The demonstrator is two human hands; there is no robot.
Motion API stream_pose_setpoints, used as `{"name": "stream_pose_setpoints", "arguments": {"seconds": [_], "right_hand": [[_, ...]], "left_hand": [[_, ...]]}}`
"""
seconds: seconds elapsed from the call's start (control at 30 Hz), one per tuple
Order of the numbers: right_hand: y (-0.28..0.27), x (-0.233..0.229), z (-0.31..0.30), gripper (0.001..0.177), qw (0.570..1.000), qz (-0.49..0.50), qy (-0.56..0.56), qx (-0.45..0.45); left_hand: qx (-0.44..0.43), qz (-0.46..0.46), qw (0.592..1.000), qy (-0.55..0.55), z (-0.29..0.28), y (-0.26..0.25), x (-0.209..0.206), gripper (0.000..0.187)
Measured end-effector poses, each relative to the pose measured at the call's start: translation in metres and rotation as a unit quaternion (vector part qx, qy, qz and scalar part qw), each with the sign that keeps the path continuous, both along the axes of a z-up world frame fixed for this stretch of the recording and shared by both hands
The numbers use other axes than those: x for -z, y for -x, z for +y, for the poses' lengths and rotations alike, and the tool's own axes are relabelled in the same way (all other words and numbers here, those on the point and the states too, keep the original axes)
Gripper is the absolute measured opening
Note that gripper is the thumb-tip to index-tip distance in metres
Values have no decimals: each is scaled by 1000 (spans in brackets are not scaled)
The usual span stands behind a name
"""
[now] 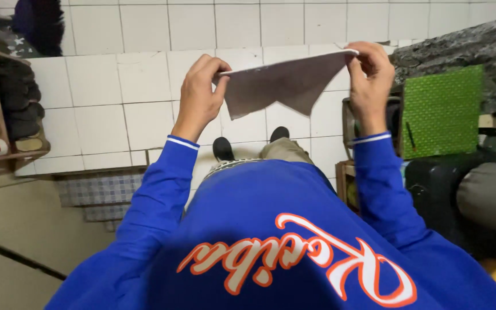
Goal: Packing a travel bag with charging cables, toiletries, and folded cloths.
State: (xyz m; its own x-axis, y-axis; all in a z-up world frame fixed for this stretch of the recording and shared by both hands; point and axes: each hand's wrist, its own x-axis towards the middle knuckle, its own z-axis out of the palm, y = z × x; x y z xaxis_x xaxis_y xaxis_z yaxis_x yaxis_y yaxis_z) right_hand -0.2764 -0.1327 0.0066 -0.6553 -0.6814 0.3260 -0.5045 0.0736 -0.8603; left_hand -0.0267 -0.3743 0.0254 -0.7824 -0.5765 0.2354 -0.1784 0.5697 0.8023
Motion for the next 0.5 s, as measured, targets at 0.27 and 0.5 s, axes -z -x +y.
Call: {"name": "stream_pose_setpoints", "arguments": {"seconds": [0.27,0.5], "right_hand": [[51,13,17,16,943,-2,-296,-151],[83,36,38,16,966,-120,-215,-83]], "left_hand": [[-15,-53,998,13,46,73,18,10],[-28,-72,997,-24,78,124,23,8]]}}
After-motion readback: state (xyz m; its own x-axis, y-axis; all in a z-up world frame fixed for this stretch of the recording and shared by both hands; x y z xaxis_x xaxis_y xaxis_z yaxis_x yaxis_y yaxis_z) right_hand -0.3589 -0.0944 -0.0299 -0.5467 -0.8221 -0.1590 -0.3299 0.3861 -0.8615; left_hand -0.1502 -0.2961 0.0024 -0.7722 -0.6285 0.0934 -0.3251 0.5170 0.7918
